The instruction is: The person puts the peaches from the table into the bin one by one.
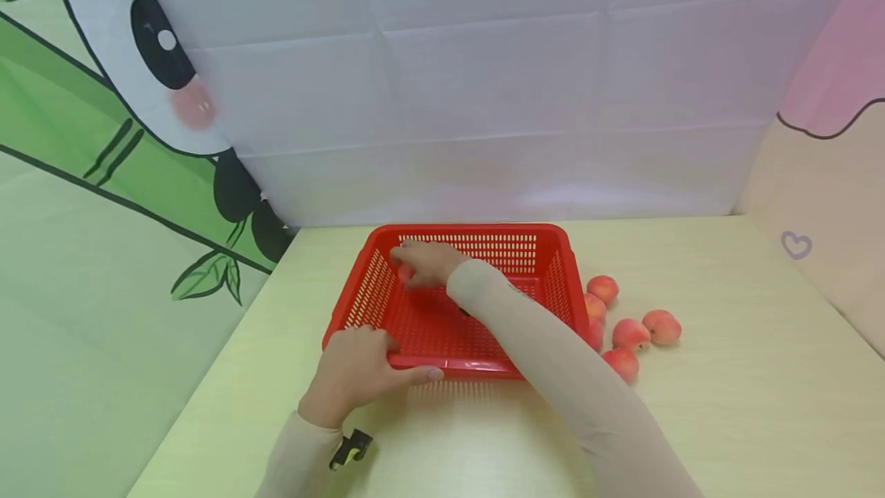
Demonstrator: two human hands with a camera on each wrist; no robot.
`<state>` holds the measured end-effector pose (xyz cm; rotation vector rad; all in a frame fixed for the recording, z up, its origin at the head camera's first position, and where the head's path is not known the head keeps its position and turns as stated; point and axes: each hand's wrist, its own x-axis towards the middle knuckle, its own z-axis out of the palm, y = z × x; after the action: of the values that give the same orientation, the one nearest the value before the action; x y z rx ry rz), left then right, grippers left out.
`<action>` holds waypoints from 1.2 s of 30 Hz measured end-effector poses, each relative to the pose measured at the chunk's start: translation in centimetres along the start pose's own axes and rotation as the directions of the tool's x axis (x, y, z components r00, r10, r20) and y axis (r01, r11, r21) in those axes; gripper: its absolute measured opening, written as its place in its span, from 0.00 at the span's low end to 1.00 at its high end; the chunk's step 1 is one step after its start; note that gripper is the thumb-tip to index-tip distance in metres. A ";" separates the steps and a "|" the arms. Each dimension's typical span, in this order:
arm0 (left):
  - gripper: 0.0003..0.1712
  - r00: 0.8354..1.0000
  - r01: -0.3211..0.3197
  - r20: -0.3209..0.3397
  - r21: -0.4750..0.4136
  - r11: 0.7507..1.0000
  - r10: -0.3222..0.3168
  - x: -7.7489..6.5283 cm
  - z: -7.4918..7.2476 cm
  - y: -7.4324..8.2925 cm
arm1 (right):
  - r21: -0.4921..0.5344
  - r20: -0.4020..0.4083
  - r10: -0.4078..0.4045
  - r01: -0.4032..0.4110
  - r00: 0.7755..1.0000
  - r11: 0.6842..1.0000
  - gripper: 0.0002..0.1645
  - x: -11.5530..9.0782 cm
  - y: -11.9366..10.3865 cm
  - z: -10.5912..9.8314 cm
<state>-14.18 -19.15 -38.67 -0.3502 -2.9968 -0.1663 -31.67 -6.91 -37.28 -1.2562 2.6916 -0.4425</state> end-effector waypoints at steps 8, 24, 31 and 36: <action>0.45 0.999 0.008 0.032 -0.009 1.000 -0.008 0.1 0.0 0.1 | 0.016 0.011 0.014 -0.014 1.000 1.000 0.29 0.0 0.4 0.3; 0.48 1.000 0.012 0.003 0.009 1.000 -0.013 0.0 0.3 0.0 | -0.035 0.054 0.023 -0.021 0.998 0.999 0.28 0.6 0.6 0.8; 0.47 1.000 0.002 0.005 0.007 1.000 -0.002 0.0 0.1 0.0 | 0.018 0.052 -0.019 0.018 0.999 1.000 0.28 0.4 0.5 0.8; 0.47 1.000 -0.004 0.006 0.005 1.000 0.004 0.0 0.1 0.0 | 0.060 0.063 -0.019 0.016 0.998 0.998 0.28 0.2 0.5 0.9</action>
<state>-14.19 -19.15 -38.73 -0.3563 -3.0016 -0.1576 -31.96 -6.90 -38.26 -1.2568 2.5974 -0.4733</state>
